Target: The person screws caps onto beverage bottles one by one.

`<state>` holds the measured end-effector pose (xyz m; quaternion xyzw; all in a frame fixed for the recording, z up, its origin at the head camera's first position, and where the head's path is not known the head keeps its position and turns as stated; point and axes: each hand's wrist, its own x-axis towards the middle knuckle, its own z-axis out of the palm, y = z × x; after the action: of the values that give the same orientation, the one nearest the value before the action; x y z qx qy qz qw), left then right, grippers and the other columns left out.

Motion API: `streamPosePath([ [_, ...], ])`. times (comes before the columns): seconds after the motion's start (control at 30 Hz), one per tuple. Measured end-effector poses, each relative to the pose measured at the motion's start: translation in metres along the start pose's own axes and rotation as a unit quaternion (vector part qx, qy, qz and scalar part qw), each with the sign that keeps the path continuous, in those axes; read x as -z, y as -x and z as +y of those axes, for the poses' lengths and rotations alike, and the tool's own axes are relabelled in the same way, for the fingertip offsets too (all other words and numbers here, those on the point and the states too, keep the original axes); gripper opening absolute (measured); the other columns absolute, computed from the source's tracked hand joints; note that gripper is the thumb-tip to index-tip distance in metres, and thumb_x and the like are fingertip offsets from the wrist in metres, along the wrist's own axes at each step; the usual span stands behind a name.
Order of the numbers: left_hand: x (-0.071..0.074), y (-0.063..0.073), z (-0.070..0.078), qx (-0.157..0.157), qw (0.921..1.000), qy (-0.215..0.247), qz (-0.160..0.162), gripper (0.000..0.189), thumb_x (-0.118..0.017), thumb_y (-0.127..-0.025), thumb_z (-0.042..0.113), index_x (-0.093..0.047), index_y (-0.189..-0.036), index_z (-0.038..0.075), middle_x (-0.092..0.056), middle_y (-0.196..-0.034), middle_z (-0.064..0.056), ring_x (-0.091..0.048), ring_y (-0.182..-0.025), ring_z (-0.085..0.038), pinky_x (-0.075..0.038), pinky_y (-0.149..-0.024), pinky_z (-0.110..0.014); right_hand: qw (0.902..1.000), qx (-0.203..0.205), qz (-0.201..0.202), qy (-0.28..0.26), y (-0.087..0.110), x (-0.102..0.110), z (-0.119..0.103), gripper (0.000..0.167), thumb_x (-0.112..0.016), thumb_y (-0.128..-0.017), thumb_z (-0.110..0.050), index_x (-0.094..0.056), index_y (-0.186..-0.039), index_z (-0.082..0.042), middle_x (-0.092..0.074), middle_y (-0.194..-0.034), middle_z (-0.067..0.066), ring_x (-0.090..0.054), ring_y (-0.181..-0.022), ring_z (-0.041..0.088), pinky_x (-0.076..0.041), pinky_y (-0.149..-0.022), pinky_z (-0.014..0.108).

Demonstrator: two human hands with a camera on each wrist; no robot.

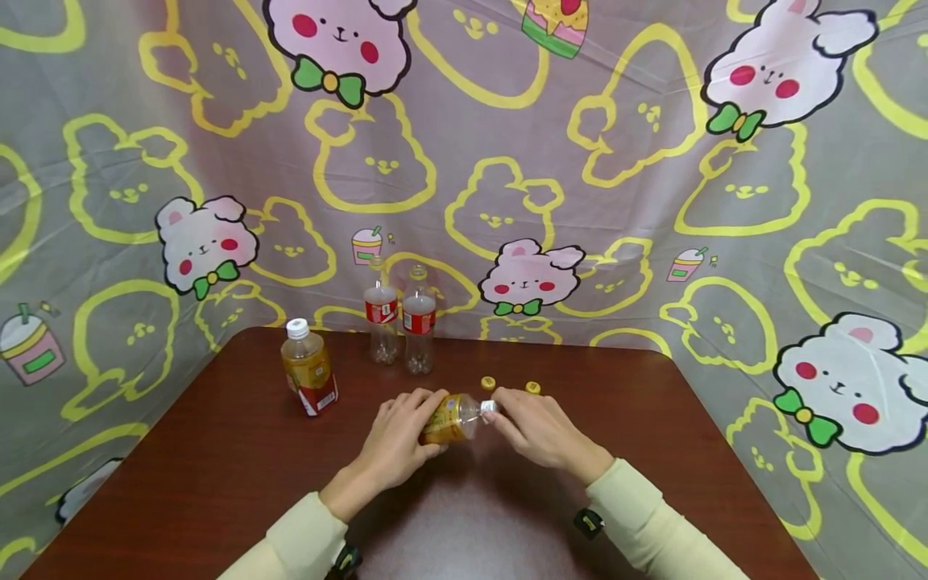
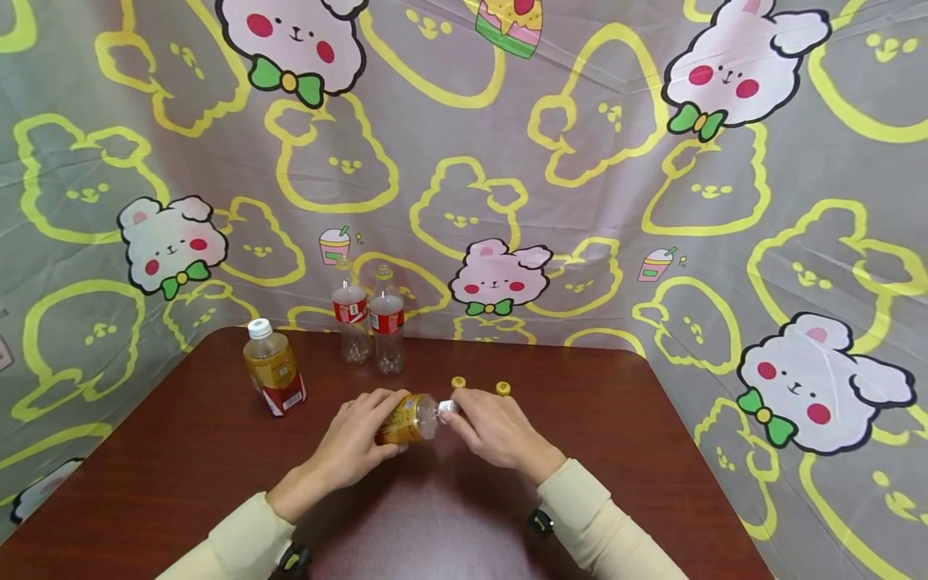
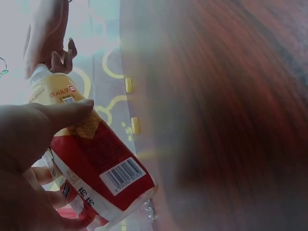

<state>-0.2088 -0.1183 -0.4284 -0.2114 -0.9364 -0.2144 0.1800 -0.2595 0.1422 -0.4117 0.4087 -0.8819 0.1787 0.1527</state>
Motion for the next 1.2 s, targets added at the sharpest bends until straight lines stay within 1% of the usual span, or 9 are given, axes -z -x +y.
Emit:
streamPosePath([
  [0.13,-0.002,0.0,-0.003,-0.004,0.9999,0.009,0.004,0.076,-0.094,-0.073,0.031,-0.059,-0.139,0.014,-0.066,-0.122,-0.005,-0.062,-0.108,-0.028,-0.048,-0.092,-0.055,0.999,-0.025,-0.01,-0.035,0.001,0.001,0.0,0.025,-0.051,-0.104,-0.052,-0.056,-0.097,-0.029,-0.049,-0.078,-0.018,-0.049,-0.068,0.003,-0.042,-0.058,0.022],
  [0.23,-0.003,0.001,-0.007,-0.003,0.9998,0.02,0.002,0.077,-0.095,-0.071,0.031,-0.06,-0.138,0.014,-0.066,-0.123,-0.004,-0.063,-0.106,-0.027,-0.049,-0.09,-0.053,0.9981,-0.026,-0.015,-0.053,0.002,0.002,0.001,0.025,-0.051,-0.104,-0.052,-0.059,-0.102,-0.029,-0.054,-0.083,-0.02,-0.052,-0.072,0.002,-0.045,-0.061,0.023],
  [0.3,-0.003,0.001,-0.01,0.001,0.9996,0.027,0.003,0.077,-0.095,-0.071,0.031,-0.06,-0.137,0.014,-0.066,-0.122,-0.003,-0.063,-0.104,-0.025,-0.05,-0.089,-0.052,0.9979,-0.02,-0.014,-0.06,0.002,0.003,0.001,0.025,-0.053,-0.104,-0.05,-0.062,-0.108,-0.027,-0.059,-0.091,-0.02,-0.055,-0.076,0.001,-0.049,-0.066,0.024],
  [0.47,0.002,0.0,-0.017,0.024,0.9975,0.064,0.015,0.076,-0.096,-0.069,0.025,-0.059,-0.135,0.015,-0.065,-0.118,-0.002,-0.062,-0.101,-0.022,-0.051,-0.083,-0.048,0.9977,-0.015,-0.009,-0.066,0.002,0.011,0.003,0.029,-0.053,-0.105,-0.047,-0.065,-0.12,-0.024,-0.067,-0.108,-0.018,-0.061,-0.09,0.001,-0.054,-0.079,0.031],
  [0.6,0.007,-0.001,-0.021,0.051,0.9929,0.105,0.024,0.076,-0.096,-0.069,0.02,-0.057,-0.134,0.013,-0.064,-0.117,-0.002,-0.062,-0.103,-0.021,-0.052,-0.086,-0.048,0.9974,-0.026,-0.009,-0.067,0.002,0.018,0.005,0.026,-0.057,-0.104,-0.042,-0.066,-0.121,-0.025,-0.068,-0.11,-0.017,-0.062,-0.094,0.001,-0.054,-0.084,0.034],
  [0.77,0.013,0.002,-0.029,0.084,0.9853,0.144,0.039,0.075,-0.094,-0.07,0.017,-0.053,-0.133,0.01,-0.062,-0.119,-0.005,-0.062,-0.108,-0.025,-0.05,-0.094,-0.049,0.9964,-0.03,-0.003,-0.079,0.002,0.023,0.01,0.017,-0.064,-0.102,-0.032,-0.066,-0.117,-0.026,-0.067,-0.104,-0.018,-0.061,-0.089,0.0,-0.055,-0.081,0.032],
  [0.9,0.02,0.007,-0.038,0.099,0.9804,0.156,0.068,0.074,-0.093,-0.071,0.016,-0.051,-0.132,0.006,-0.063,-0.12,-0.01,-0.062,-0.109,-0.029,-0.049,-0.093,-0.051,0.9964,-0.027,0.008,-0.079,0.002,0.025,0.016,0.014,-0.064,-0.102,-0.031,-0.065,-0.115,-0.028,-0.064,-0.102,-0.02,-0.058,-0.087,0.0,-0.053,-0.077,0.029],
  [1.0,0.026,0.011,-0.045,0.115,0.9764,0.162,0.085,0.075,-0.091,-0.074,0.019,-0.049,-0.134,0.004,-0.063,-0.122,-0.015,-0.061,-0.111,-0.032,-0.049,-0.094,-0.053,0.9951,-0.03,0.021,-0.092,0.002,0.028,0.022,0.012,-0.065,-0.101,-0.029,-0.065,-0.114,-0.028,-0.061,-0.101,-0.02,-0.057,-0.087,0.001,-0.053,-0.076,0.031],
  [1.2,0.038,0.022,-0.059,0.175,0.9639,0.181,0.088,0.078,-0.089,-0.079,0.026,-0.045,-0.139,0.003,-0.063,-0.126,-0.02,-0.061,-0.116,-0.037,-0.046,-0.1,-0.057,0.9932,-0.024,0.032,-0.11,0.0,0.033,0.033,0.01,-0.067,-0.1,-0.024,-0.065,-0.11,-0.024,-0.06,-0.101,-0.017,-0.058,-0.088,0.003,-0.053,-0.074,0.031],
])
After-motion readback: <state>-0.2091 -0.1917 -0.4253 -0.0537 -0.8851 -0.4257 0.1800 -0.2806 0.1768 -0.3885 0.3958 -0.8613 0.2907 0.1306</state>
